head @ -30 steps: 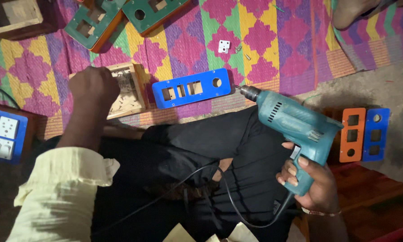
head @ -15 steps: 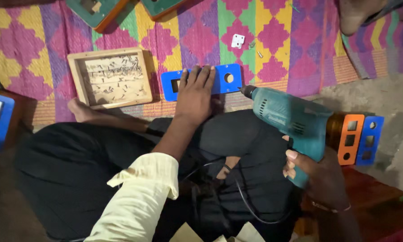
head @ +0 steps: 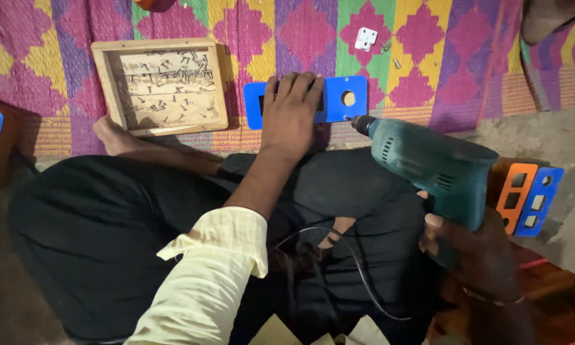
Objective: The person uses a corded drill to drive screws into colorful plastic electrical switchboard frames. They handle multiple frames in red, blue, and yellow, securing them to wooden backplates while sitting on a mat.
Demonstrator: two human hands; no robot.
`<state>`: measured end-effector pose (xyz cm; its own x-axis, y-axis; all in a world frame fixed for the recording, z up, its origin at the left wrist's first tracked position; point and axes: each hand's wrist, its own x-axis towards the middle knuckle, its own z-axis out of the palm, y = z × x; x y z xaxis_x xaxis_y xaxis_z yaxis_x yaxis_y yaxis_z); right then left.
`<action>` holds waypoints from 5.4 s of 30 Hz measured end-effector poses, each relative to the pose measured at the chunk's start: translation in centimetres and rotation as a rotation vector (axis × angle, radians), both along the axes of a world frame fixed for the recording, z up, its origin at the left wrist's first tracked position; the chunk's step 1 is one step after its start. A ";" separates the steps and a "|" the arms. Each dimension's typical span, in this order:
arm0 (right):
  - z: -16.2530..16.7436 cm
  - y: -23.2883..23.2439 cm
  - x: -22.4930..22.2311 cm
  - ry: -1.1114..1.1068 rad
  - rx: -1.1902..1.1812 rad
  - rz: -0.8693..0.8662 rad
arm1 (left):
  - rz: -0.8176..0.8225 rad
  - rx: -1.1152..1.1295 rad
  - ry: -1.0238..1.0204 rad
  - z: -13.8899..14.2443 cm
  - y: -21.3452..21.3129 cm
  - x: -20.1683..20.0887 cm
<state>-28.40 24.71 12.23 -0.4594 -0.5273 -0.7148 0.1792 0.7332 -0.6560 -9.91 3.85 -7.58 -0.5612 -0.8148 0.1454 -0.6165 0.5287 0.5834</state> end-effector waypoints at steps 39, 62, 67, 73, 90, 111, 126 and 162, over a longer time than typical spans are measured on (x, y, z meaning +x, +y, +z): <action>3.3 -9.8 -1.9 0.442 0.701 0.596 | 0.070 0.034 0.069 -1.2 -2.4 1.6; 4.1 -9.4 1.0 0.469 0.717 0.641 | 0.101 0.103 0.073 -1.2 -2.1 1.2; 4.4 -12.3 0.6 0.527 0.884 0.697 | 0.111 0.021 0.117 -0.9 -2.4 1.3; 4.7 -13.6 -0.1 0.483 0.846 0.692 | 0.071 0.113 0.092 -0.9 -2.5 1.1; 4.7 -13.9 0.1 0.550 0.900 0.767 | 0.087 0.070 0.049 -1.0 -2.2 1.3; 4.9 -12.7 0.0 0.561 0.858 0.761 | 0.082 0.056 0.021 -1.2 -1.9 0.8; 4.3 -11.5 -1.0 0.322 0.497 0.626 | 0.057 0.017 -0.008 -1.3 -2.3 0.8; 4.9 -10.5 -0.5 0.295 0.497 0.445 | -0.020 0.080 -0.161 0.6 -1.3 0.6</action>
<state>-28.90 14.26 17.10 -0.4874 -0.3540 -0.7982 -0.3384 0.9193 -0.2011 -9.34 2.53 -6.97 -0.5884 -0.8084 -0.0130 -0.6953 0.4977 0.5185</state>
